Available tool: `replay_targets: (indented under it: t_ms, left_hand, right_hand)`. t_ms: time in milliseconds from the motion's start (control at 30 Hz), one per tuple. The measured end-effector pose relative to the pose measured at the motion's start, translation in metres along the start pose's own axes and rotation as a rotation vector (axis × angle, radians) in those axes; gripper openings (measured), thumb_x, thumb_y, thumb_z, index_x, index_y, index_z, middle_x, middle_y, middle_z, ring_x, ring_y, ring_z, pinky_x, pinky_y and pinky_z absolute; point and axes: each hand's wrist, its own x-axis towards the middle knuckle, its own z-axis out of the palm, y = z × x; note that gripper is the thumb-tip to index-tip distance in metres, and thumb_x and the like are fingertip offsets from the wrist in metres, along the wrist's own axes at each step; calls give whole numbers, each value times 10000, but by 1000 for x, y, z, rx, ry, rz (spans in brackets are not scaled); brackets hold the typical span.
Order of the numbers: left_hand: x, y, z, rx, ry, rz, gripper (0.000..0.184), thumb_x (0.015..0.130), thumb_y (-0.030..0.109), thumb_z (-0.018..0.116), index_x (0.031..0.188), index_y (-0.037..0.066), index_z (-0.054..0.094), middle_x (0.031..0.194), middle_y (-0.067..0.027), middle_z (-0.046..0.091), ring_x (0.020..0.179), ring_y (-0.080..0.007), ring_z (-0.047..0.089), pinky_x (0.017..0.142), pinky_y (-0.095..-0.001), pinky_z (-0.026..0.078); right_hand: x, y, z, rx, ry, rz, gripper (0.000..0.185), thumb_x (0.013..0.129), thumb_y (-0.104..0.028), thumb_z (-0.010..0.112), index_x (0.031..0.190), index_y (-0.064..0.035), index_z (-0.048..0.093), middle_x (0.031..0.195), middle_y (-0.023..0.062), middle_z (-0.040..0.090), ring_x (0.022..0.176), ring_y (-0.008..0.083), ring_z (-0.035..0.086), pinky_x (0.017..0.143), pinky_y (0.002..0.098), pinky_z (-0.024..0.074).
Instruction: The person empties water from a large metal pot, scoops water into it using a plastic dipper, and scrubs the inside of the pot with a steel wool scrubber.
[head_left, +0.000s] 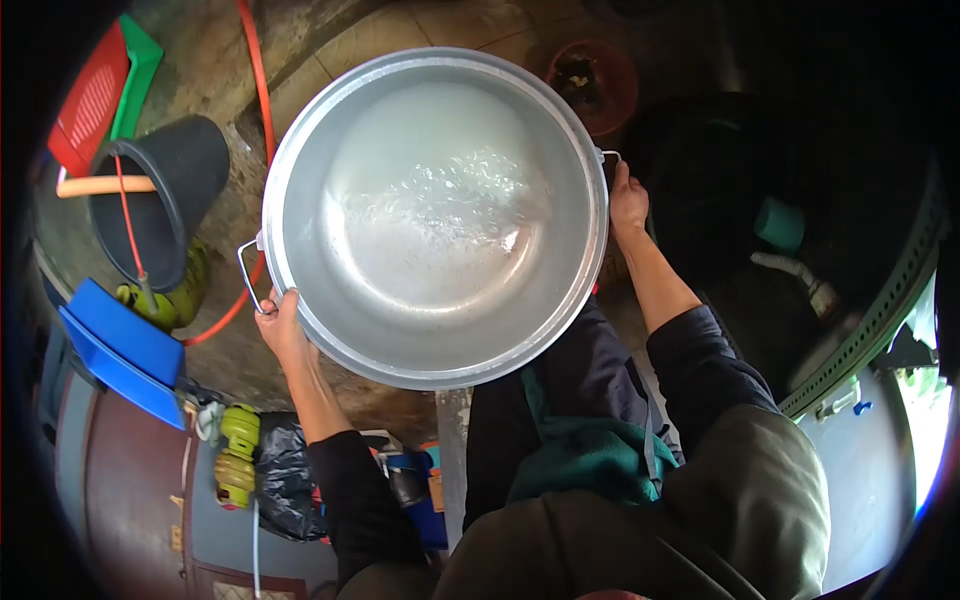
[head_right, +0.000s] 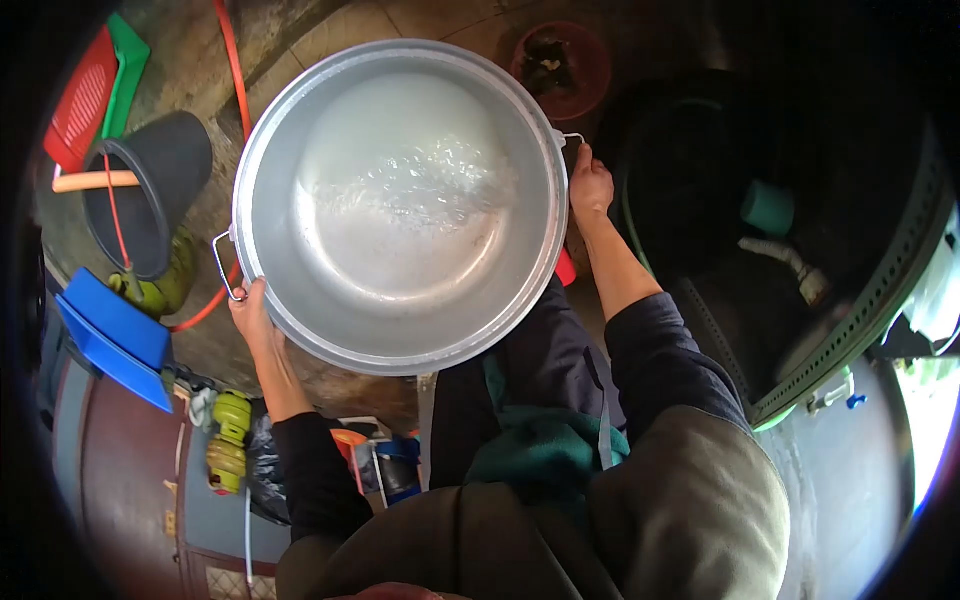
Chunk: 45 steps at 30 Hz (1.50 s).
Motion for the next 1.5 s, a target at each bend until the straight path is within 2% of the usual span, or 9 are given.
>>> replay_targets:
  t_ms: [133, 167, 300, 433, 533, 633, 767, 1333, 1500]
  left_hand:
    - [-29, 40, 27, -40, -130, 33, 318, 761, -60, 602, 815, 111, 340, 1041, -168, 609, 870, -212, 610, 805, -357, 515]
    - [-33, 46, 31, -34, -151, 34, 340, 761, -82, 589, 823, 115, 319, 1069, -187, 601, 913, -231, 607, 832, -373, 510]
    - [-50, 58, 42, -40, -230, 72, 350, 809, -61, 606, 829, 120, 307, 1130, -198, 584, 963, -246, 604, 858, -388, 516]
    - [-67, 72, 67, -14, -268, 105, 316, 851, -1, 611, 843, 120, 318, 1103, -169, 592, 942, -211, 604, 841, -357, 522]
    - [-82, 86, 92, -14, -305, 140, 271, 866, 31, 606, 820, 126, 357, 1017, -124, 619, 874, -173, 612, 787, -328, 532]
    - [-89, 100, 112, -6, -359, 149, 254, 873, 45, 605, 809, 135, 376, 941, -81, 629, 827, -148, 613, 758, -311, 537]
    - [-95, 114, 133, 42, -398, 132, 254, 876, 47, 604, 808, 143, 379, 882, -52, 622, 808, -132, 608, 749, -301, 535]
    - [-133, 152, 154, 101, -436, 108, 270, 845, -42, 601, 836, 110, 378, 993, -121, 605, 893, -185, 610, 819, -324, 526]
    - [-149, 175, 161, 120, -478, 127, 249, 846, -52, 587, 838, 103, 392, 1030, -145, 604, 913, -183, 605, 826, -313, 512]
  right_hand:
    - [-26, 4, -38, 14, -8, 126, 810, 767, -696, 462, 1074, 37, 616, 1070, 276, 610, 1067, 403, 558, 954, 404, 402]
    - [-32, 6, -46, 66, 15, 162, 885, 663, -734, 551, 1094, 38, 603, 1081, 264, 613, 1068, 386, 568, 952, 387, 409]
    - [-36, 33, -66, 103, -101, 155, 888, 618, -724, 615, 1066, 43, 609, 1046, 243, 625, 1048, 343, 588, 918, 364, 433]
    - [-31, 60, -69, 241, -67, 100, 953, 643, -728, 595, 1133, 89, 568, 1115, 269, 594, 1110, 350, 554, 949, 348, 413]
    - [-9, 88, -64, 208, -209, 220, 1004, 656, -736, 577, 1197, 108, 516, 1186, 284, 555, 1174, 355, 511, 978, 342, 396]
    - [1, 99, -68, 239, -291, 247, 1016, 674, -744, 550, 1280, 66, 457, 1295, 275, 476, 1254, 353, 432, 1025, 350, 352]
    - [8, 110, -58, 271, -232, 186, 807, 785, -635, 547, 1289, -8, 484, 1296, 212, 500, 1219, 322, 465, 1006, 369, 351]
    - [17, 120, -72, 199, -299, 79, 792, 798, -660, 500, 1244, -5, 525, 1212, 195, 569, 1141, 307, 534, 950, 362, 399]
    - [31, 132, -58, 309, -469, 151, 726, 835, -613, 493, 1247, -16, 533, 1182, 174, 586, 1101, 270, 550, 916, 353, 416]
